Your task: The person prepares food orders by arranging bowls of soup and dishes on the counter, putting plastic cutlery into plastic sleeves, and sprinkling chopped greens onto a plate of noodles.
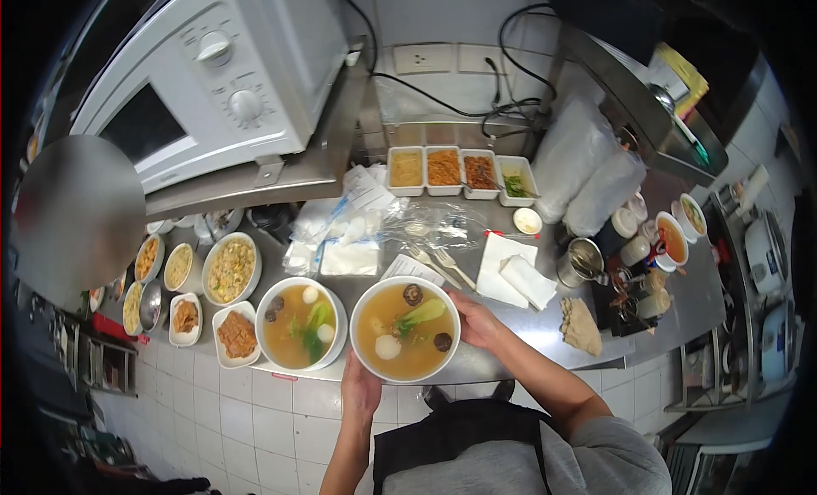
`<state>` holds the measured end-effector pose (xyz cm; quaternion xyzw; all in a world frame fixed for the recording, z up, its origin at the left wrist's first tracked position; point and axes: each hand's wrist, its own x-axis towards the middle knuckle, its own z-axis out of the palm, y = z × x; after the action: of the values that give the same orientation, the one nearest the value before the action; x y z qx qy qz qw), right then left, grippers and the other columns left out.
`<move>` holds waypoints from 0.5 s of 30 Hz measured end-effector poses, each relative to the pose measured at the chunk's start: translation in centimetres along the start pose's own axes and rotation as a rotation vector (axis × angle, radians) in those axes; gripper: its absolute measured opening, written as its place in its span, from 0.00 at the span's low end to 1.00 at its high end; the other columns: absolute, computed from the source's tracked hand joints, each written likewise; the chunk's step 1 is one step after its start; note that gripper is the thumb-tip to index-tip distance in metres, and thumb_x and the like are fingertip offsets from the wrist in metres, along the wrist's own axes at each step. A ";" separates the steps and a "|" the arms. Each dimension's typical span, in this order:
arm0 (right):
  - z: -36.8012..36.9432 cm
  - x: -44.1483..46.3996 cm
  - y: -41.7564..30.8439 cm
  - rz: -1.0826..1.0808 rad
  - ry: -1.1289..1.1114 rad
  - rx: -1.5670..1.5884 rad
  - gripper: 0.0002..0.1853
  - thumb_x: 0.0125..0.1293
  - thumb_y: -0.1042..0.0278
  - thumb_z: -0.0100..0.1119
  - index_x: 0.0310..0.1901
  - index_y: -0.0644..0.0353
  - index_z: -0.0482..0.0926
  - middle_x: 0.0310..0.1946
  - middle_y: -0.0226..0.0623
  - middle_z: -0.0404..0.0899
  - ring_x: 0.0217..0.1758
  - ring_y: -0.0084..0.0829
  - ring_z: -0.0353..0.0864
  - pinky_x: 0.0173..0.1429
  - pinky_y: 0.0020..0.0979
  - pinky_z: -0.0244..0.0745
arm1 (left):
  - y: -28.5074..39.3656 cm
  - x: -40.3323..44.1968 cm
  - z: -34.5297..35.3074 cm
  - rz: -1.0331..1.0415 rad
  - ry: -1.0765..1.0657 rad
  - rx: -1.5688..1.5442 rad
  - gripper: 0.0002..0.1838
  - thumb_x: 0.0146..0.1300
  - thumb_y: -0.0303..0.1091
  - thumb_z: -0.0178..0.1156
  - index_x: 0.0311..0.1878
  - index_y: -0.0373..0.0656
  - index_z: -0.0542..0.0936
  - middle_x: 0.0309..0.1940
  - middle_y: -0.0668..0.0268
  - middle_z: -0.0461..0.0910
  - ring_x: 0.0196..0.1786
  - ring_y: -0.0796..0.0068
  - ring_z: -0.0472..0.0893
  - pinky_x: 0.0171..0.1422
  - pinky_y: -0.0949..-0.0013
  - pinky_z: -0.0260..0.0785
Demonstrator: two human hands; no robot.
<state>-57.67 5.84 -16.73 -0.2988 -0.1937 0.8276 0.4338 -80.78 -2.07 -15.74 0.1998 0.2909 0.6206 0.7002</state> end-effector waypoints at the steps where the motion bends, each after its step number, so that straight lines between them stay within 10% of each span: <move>1: 0.2 -0.7 -0.1 -0.009 0.012 0.025 0.18 0.69 0.60 0.44 0.57 0.58 0.66 0.53 0.34 0.71 0.55 0.27 0.71 0.59 0.32 0.68 | 0.0 -0.4 -0.2 0.002 -0.003 0.018 0.24 0.69 0.41 0.43 0.63 0.38 0.60 0.62 0.60 0.63 0.65 0.66 0.61 0.70 0.61 0.49; 9: -0.5 -7.8 -0.2 -0.157 -0.078 0.057 0.20 0.69 0.56 0.46 0.56 0.59 0.68 0.51 0.33 0.73 0.52 0.24 0.73 0.57 0.30 0.69 | 0.2 -5.1 5.0 -0.073 -0.043 0.172 0.25 0.70 0.43 0.41 0.63 0.37 0.61 0.63 0.59 0.63 0.65 0.65 0.62 0.71 0.60 0.50; 12: 0.6 -13.2 -1.7 -0.157 0.026 0.084 0.21 0.69 0.55 0.44 0.58 0.58 0.67 0.52 0.32 0.72 0.52 0.24 0.72 0.57 0.29 0.68 | 0.0 -7.8 9.3 -0.137 0.114 0.091 0.21 0.66 0.30 0.47 0.61 0.35 0.63 0.60 0.57 0.65 0.64 0.64 0.63 0.70 0.60 0.51; 15: 0.6 -18.5 -3.2 -0.143 0.101 0.105 0.22 0.70 0.55 0.44 0.59 0.59 0.67 0.53 0.32 0.72 0.53 0.24 0.71 0.57 0.30 0.67 | -1.9 -9.8 11.7 -0.171 -0.018 0.281 0.29 0.68 0.42 0.46 0.65 0.33 0.57 0.65 0.56 0.59 0.67 0.62 0.58 0.73 0.58 0.45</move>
<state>-47.88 -7.83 -8.37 -0.3025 -0.1487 0.7875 0.5160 -72.27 -11.06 -6.57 0.2757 0.3843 0.5103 0.7182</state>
